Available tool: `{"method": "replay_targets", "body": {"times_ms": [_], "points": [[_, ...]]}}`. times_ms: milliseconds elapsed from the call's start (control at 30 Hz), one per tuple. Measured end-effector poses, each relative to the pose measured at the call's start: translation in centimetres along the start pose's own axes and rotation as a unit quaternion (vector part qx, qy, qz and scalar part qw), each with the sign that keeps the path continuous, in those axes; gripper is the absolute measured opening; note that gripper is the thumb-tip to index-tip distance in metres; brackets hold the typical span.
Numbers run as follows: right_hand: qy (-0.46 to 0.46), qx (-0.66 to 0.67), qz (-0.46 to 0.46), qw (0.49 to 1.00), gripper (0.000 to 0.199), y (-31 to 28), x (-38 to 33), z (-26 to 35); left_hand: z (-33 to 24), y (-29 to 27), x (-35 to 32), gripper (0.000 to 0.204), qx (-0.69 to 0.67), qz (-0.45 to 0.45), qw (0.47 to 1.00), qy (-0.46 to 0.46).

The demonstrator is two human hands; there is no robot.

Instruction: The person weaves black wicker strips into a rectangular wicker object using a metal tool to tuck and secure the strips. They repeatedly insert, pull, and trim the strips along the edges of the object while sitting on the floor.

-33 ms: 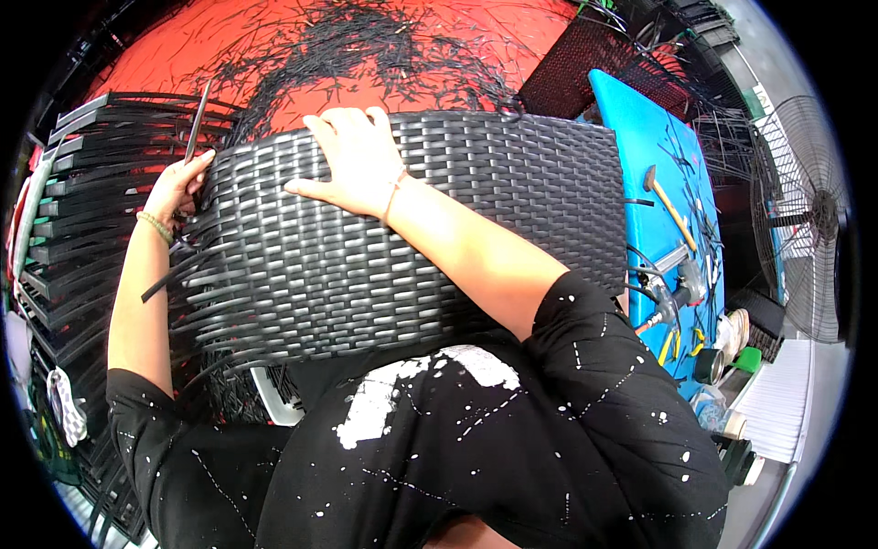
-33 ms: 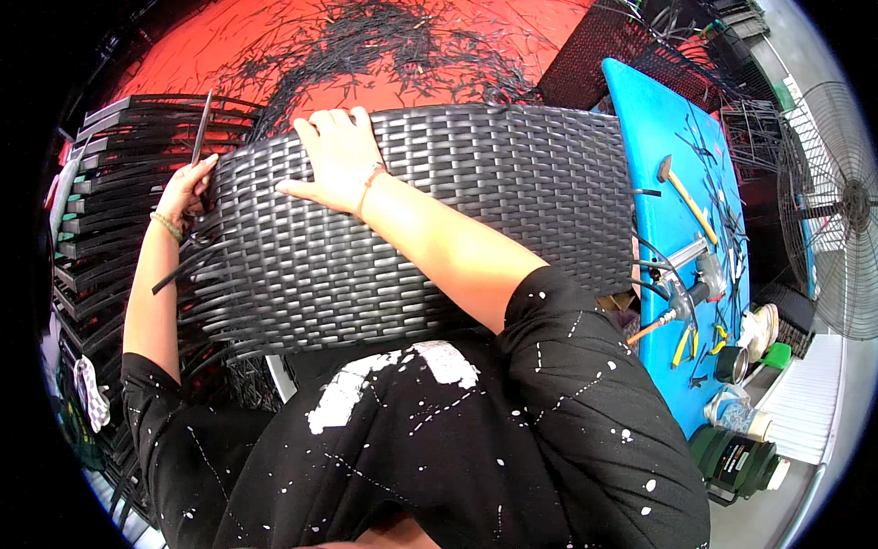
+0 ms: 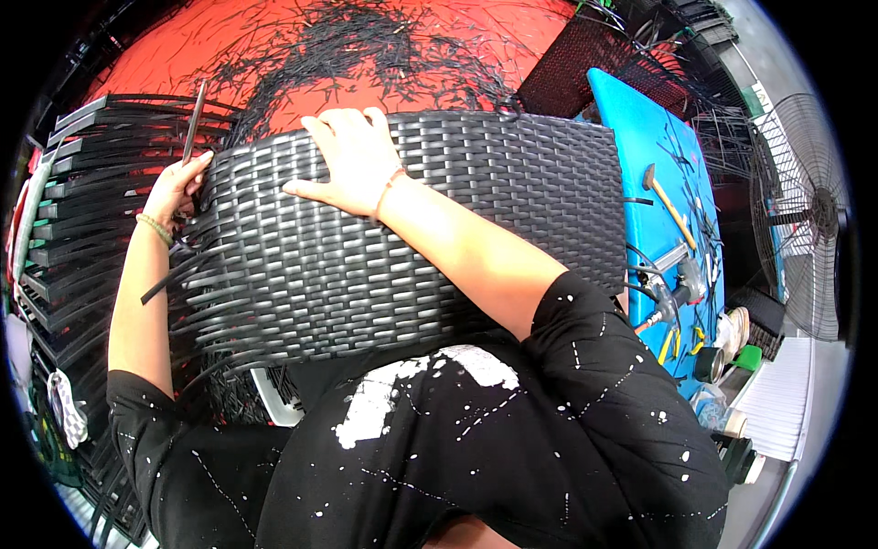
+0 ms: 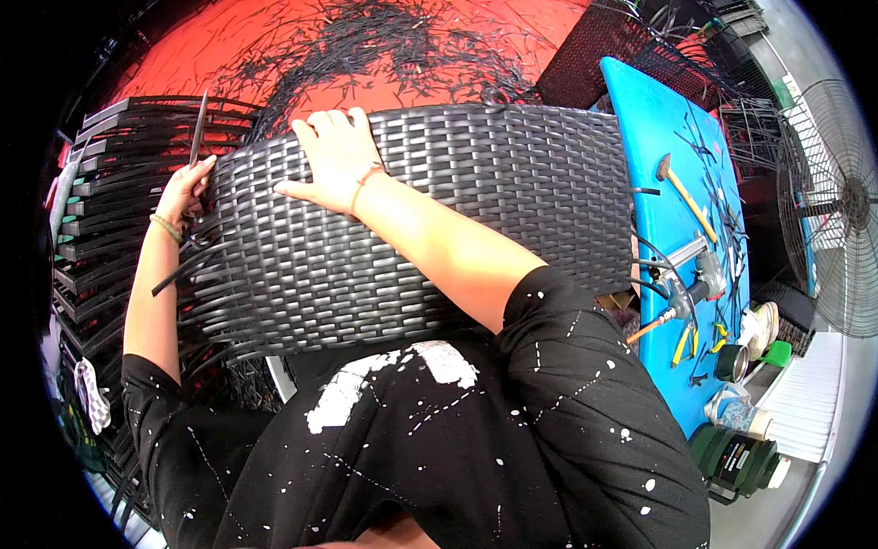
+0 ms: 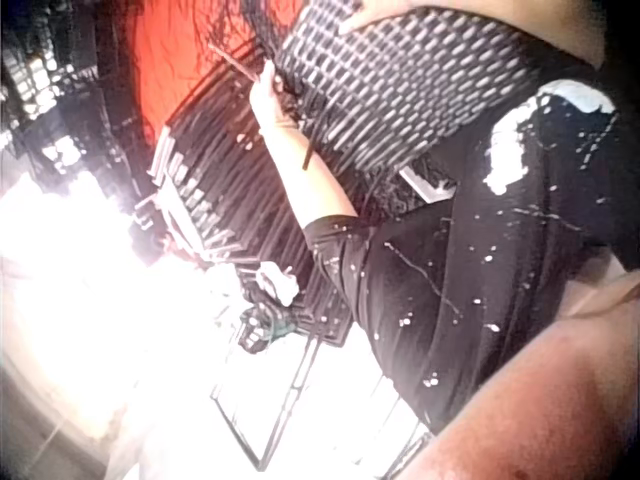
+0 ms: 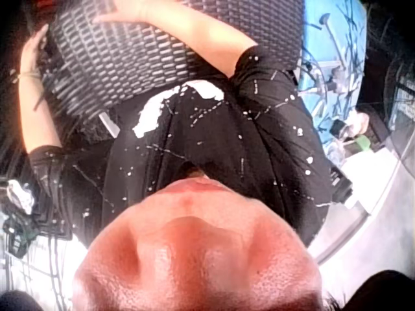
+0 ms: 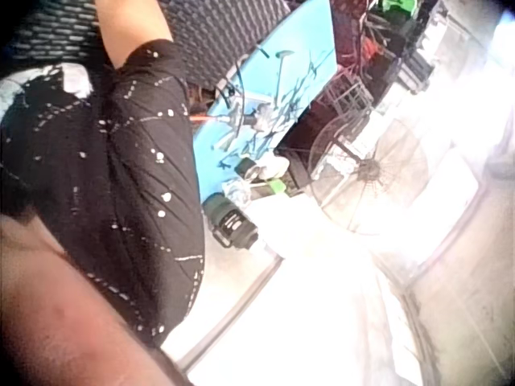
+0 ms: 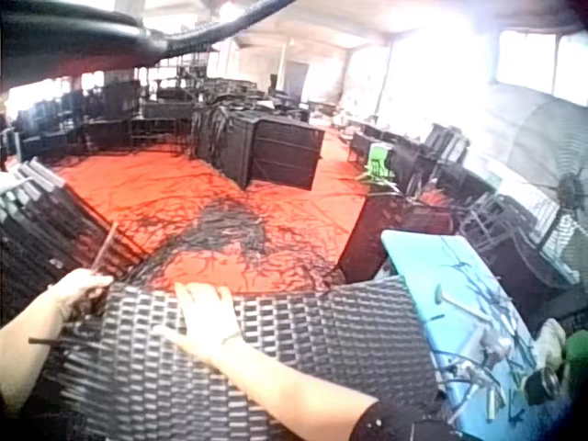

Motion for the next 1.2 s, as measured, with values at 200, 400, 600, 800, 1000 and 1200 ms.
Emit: {"method": "replay_targets", "body": {"times_ms": [200, 400, 600, 800, 1000, 1200], "points": [[-0.004, -0.011, -0.004, 1.000, 0.080, 0.0, -0.2, -0.2, -0.7, -0.7, 0.1, 0.029, -0.010, -0.073, 0.992, 0.106], [-0.016, 0.021, -0.028, 0.999, 0.074, -0.3, -0.1, -0.5, -0.1, -0.9, 0.0, 0.031, -0.011, -0.100, 0.990, 0.102], [-0.079, 0.037, -0.142, 0.986, 0.021, -6.8, -2.5, -7.1, 0.5, -1.4, 0.2, 0.031, 0.006, -0.077, 0.992, 0.099], [0.209, 0.133, 0.073, 0.966, 0.033, -11.8, -8.7, -20.1, 1.0, -1.4, 1.0, 0.030, -0.010, -0.066, 0.993, 0.100], [0.214, 0.197, 0.130, 0.948, 0.028, -11.3, -8.3, -20.5, 0.8, -1.5, 1.2, 0.030, -0.005, -0.063, 0.993, 0.102], [0.286, -0.031, 0.245, 0.926, 0.036, -12.5, -7.4, -20.7, 0.3, -1.2, 0.9, 0.028, 0.018, -0.068, 0.991, 0.113]]}}
Point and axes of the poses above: each hand's wrist, its own x-axis towards the middle knuckle, its own y-axis out of the palm, z = x × y, the point moved 6 cm from there along x, towards the middle knuckle, and after that the axes turned 13 degrees about -y, right-handed, at the moved point
